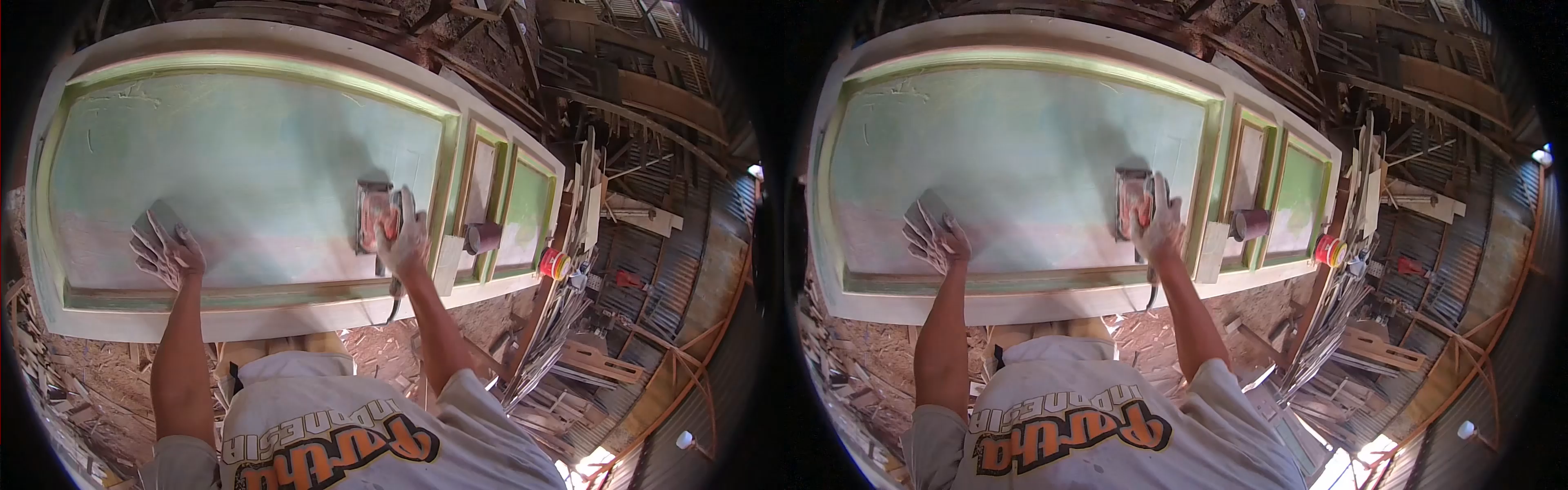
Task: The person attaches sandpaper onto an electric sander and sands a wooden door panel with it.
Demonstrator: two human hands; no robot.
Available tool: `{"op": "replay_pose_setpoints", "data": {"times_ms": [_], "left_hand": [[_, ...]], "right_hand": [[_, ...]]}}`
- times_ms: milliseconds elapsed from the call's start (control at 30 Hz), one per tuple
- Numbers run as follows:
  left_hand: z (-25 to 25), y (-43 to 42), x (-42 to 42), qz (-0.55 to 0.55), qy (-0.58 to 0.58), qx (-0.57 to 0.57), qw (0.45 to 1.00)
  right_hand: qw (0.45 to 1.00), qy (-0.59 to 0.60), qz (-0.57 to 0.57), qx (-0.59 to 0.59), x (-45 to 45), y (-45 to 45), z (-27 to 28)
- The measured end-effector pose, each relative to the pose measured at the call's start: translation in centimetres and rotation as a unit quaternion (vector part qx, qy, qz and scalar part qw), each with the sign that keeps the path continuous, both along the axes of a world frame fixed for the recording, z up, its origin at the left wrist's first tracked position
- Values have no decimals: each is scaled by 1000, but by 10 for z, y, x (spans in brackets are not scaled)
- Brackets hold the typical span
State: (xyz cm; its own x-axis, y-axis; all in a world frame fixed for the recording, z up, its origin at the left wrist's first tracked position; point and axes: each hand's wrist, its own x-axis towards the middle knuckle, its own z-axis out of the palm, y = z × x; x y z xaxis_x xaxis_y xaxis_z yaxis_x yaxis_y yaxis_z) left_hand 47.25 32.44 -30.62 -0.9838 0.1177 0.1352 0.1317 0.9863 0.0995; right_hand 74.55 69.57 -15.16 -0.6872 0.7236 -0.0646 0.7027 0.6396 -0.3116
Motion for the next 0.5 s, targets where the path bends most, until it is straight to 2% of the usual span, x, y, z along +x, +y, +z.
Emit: {"op": "replay_pose_setpoints", "data": {"times_ms": [100,200,267,333,433,500], "left_hand": [[4,5,-1,5,-11,-4,1000],[5,4,-1,11,-14,3,1000],[6,4,-1,3,-6,3,1000],[6,5,0,10,-14,-3,1000],[6,5,-1,12,-16,-5,1000],[5,4,-1,7,-10,-3,1000]], "right_hand": [[998,49,37,21,14,-22,1],[1000,0,-11,0,-13,-7,7],[1000,16,-24,-10,-43,20,-3],[999,-36,-32,17,-76,54,-10],[999,-30,-31,34,-128,104,-19],[999,20,6,50,-149,137,-34]]}}
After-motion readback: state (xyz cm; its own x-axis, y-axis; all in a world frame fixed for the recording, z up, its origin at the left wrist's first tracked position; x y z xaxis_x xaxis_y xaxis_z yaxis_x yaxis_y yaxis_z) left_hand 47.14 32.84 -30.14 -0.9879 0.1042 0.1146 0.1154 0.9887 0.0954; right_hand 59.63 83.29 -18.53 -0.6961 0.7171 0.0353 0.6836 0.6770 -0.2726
